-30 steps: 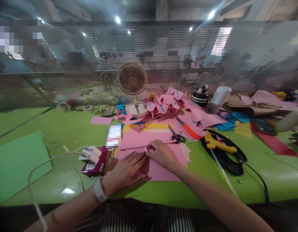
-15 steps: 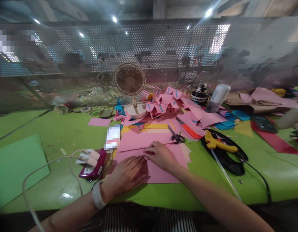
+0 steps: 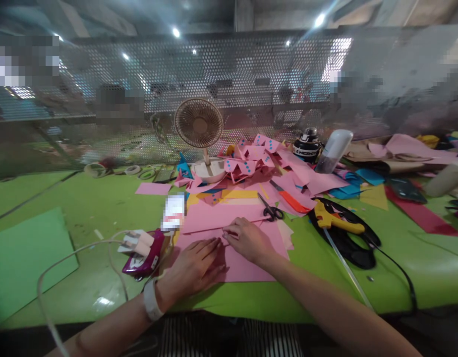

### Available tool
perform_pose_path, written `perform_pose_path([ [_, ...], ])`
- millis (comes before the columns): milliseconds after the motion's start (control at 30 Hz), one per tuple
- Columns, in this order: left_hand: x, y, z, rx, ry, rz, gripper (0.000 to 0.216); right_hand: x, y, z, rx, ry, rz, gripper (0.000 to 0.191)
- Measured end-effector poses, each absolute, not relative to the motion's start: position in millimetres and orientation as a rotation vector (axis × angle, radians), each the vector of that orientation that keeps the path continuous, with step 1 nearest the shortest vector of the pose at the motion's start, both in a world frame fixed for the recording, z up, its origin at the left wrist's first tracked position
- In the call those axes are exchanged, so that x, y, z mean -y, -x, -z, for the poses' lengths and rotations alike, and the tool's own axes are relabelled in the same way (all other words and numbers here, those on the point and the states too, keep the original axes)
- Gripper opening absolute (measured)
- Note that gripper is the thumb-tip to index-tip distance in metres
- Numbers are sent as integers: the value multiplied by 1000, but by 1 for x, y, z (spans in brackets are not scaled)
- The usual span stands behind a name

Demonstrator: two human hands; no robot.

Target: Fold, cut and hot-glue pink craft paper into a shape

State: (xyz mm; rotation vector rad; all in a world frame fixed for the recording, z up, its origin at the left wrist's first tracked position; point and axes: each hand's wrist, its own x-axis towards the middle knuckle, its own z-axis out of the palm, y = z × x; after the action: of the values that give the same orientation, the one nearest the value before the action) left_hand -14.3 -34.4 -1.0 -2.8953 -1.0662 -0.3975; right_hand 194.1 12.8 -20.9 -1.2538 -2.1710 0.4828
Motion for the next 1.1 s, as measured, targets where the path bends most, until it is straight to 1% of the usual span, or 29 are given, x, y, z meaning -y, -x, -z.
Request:
perform_pose_path([
  [167, 34, 15, 1, 1140, 2872, 360, 53, -15, -196, 17, 2083, 1256, -623, 19],
  [367, 33, 16, 2, 1166, 2892, 270, 65, -22, -198, 22, 1957, 1240, -698, 19],
  [567, 29, 18, 2, 1165, 2939, 162, 76, -25, -205, 18, 2027, 1217, -811, 18],
  [800, 26, 21, 3, 1156, 2998, 99, 78, -26, -209, 10, 2039, 1166, -946, 19],
  [933, 26, 22, 6, 1176, 2995, 110, 78, -25, -210, 8, 2093, 1116, -968, 21],
  [1100, 27, 20, 2, 1213, 3000, 39, 80, -24, -211, 8, 2101, 1117, -955, 22],
])
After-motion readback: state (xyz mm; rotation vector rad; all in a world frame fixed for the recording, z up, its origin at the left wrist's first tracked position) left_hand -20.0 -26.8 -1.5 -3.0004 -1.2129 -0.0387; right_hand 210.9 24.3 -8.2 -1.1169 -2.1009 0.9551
